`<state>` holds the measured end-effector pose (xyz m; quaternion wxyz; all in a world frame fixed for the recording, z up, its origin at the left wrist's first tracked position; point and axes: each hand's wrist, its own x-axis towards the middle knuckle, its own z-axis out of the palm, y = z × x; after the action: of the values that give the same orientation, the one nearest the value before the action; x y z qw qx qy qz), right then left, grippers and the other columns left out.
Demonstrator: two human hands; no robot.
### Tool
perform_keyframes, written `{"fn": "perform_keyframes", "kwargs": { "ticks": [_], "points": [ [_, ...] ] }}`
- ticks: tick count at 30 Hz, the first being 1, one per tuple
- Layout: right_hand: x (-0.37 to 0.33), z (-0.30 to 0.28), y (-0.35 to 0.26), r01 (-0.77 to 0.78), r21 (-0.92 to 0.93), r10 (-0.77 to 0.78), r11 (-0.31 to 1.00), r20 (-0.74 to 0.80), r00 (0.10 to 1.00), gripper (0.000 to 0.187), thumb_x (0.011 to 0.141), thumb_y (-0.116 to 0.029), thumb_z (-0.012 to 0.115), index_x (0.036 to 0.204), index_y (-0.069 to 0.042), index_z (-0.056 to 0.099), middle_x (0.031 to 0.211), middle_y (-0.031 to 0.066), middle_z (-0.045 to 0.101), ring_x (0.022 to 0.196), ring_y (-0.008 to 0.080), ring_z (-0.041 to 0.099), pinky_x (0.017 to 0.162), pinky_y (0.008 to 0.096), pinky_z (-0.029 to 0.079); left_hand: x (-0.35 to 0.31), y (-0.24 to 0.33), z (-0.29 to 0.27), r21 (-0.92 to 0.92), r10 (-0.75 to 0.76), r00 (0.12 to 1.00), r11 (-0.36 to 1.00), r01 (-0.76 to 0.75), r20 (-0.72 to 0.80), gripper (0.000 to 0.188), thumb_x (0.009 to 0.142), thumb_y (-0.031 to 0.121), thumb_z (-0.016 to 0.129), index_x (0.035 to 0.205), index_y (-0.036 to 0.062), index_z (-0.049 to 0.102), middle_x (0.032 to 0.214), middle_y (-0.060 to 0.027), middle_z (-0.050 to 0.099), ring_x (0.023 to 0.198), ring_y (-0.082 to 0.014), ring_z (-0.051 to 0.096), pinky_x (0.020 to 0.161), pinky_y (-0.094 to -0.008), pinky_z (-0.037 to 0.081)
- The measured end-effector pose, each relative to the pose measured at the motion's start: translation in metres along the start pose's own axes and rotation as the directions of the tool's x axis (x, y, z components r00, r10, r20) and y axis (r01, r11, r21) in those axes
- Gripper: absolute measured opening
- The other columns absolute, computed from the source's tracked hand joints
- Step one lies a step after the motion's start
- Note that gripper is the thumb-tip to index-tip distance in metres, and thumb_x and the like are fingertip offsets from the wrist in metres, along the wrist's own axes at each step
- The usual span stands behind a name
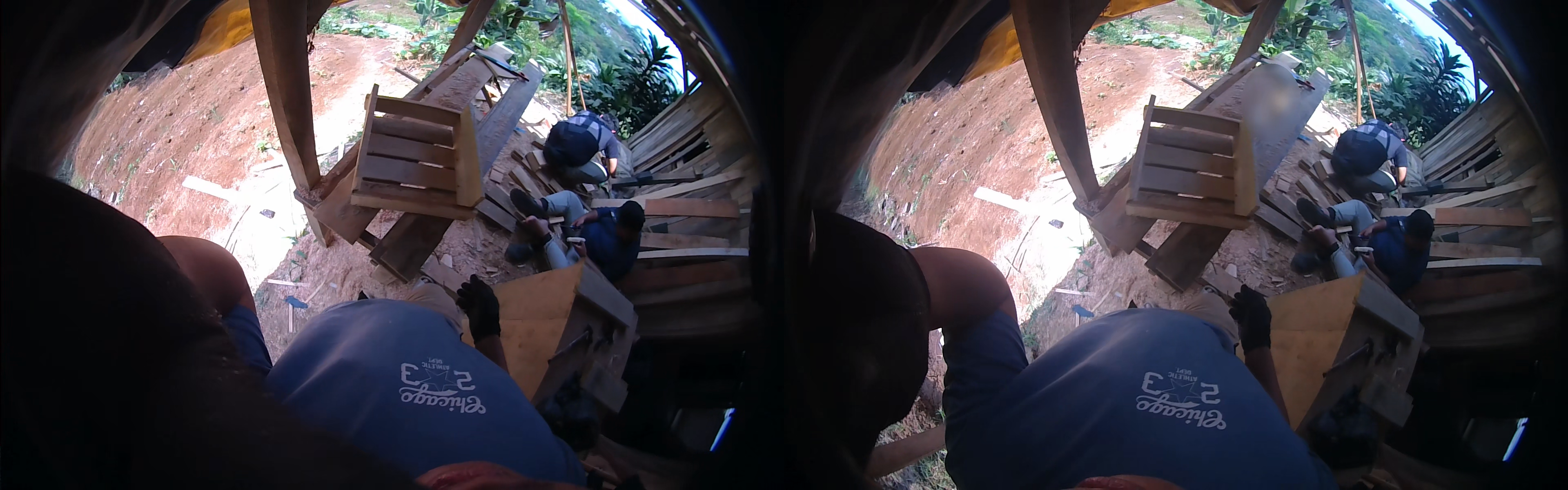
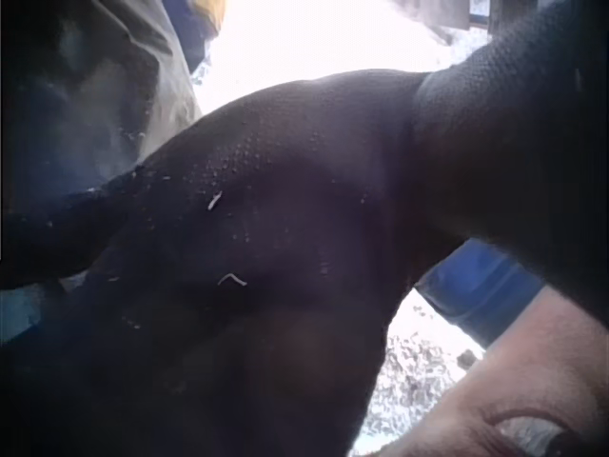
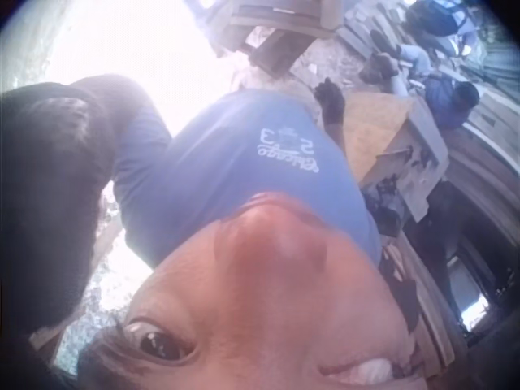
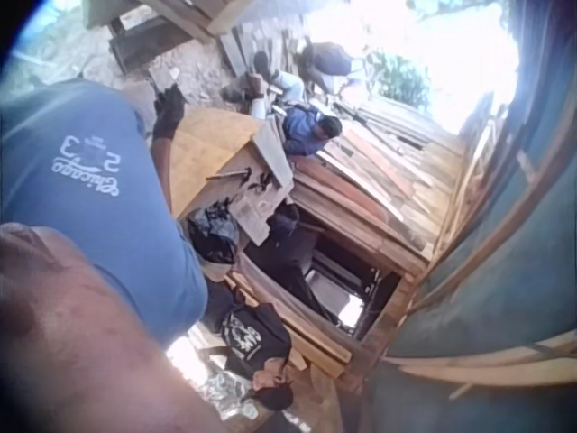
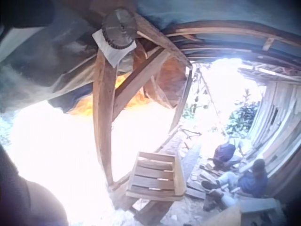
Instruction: The person assembles a wood crate by placing slats onto a frame and driving nails into them using a hammer.
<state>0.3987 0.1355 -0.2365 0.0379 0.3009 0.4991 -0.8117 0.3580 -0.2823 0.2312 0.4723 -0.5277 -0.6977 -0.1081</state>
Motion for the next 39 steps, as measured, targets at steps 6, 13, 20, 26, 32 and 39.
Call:
{"fn": "perform_keyframes", "kwargs": {
  "ticks": [6, 13, 20, 26, 32, 39],
  "points": [
    [-0.014, 0.009, -0.004, -0.011, -0.079, 0.001, 0.997, -0.127, 0.992, 0.039, 0.104, -0.025, 0.068, 0.137, -0.006, 0.064, 0.116, 0.0120, 0.071, 0.098, 0.0240, 0.073, 0.077, 0.0360, 0.059, 0.004, -0.006, 0.005, -0.011, 0.005, 1.000, 1.000, -0.005, 0.004, 0.038, 0.106, 0.017, 0.063, 0.139, -0.0018, 0.065, 0.142, -0.0174, 0.067, 0.134, -0.0275, 0.064, 0.113, -0.0373, 0.050],
    [-0.007, -0.007, 0.008, 0.007, -0.006, -0.008, 1.000, -0.081, 0.997, 0.042, 0.104, -0.030, 0.066, 0.139, -0.007, 0.064, 0.119, 0.0119, 0.072, 0.100, 0.0241, 0.073, 0.079, 0.0369, 0.059, 0.003, -0.015, 0.010, -0.020, 0.011, 1.000, 1.000, -0.011, 0.009, 0.038, 0.105, 0.018, 0.063, 0.138, -0.0014, 0.066, 0.142, -0.0174, 0.067, 0.134, -0.0277, 0.063, 0.114, -0.0378, 0.049],
    [-0.004, 0.010, 0.007, -0.011, -0.075, 0.001, 0.997, -0.121, 0.993, 0.040, 0.104, -0.033, 0.065, 0.135, -0.008, 0.067, 0.117, 0.0106, 0.074, 0.099, 0.0233, 0.073, 0.080, 0.0373, 0.059, 0.006, -0.021, 0.018, -0.017, 0.010, 1.000, 1.000, -0.010, 0.023, 0.038, 0.105, 0.018, 0.063, 0.138, -0.0011, 0.066, 0.142, -0.0174, 0.067, 0.135, -0.0280, 0.063, 0.114, -0.0383, 0.049],
    [0.001, 0.012, 0.002, -0.029, -0.048, 0.026, 0.998, -0.066, 0.997, 0.037, 0.105, -0.033, 0.065, 0.133, -0.010, 0.068, 0.117, 0.0094, 0.074, 0.098, 0.0225, 0.073, 0.081, 0.0373, 0.059, 0.006, -0.029, 0.027, -0.015, 0.003, 1.000, 1.000, -0.002, 0.026, 0.038, 0.105, 0.018, 0.064, 0.137, -0.0008, 0.066, 0.142, -0.0174, 0.067, 0.135, -0.0281, 0.063, 0.114, -0.0387, 0.049],
    [0.013, 0.006, -0.013, -0.025, -0.075, 0.018, 0.997, -0.093, 0.995, 0.038, 0.104, -0.027, 0.065, 0.137, -0.008, 0.066, 0.119, 0.0110, 0.073, 0.099, 0.0233, 0.074, 0.080, 0.0364, 0.060, 0.014, -0.037, 0.034, -0.025, 0.001, 1.000, 1.000, -0.001, 0.019, 0.038, 0.105, 0.019, 0.064, 0.137, -0.0005, 0.066, 0.143, -0.0174, 0.067, 0.135, -0.0283, 0.062, 0.114, -0.0391, 0.048],
    [0.028, 0.005, -0.024, 0.025, -0.006, -0.025, 1.000, -0.060, 0.998, 0.039, 0.106, -0.030, 0.064, 0.138, -0.007, 0.064, 0.116, 0.0158, 0.071, 0.096, 0.0300, 0.072, 0.078, 0.0413, 0.060, 0.023, -0.034, 0.035, -0.024, 0.001, 1.000, 1.000, -0.001, 0.020, 0.038, 0.104, 0.019, 0.064, 0.137, -0.0002, 0.067, 0.143, -0.0173, 0.067, 0.135, -0.0285, 0.062, 0.115, -0.0396, 0.048]
  ]
}}
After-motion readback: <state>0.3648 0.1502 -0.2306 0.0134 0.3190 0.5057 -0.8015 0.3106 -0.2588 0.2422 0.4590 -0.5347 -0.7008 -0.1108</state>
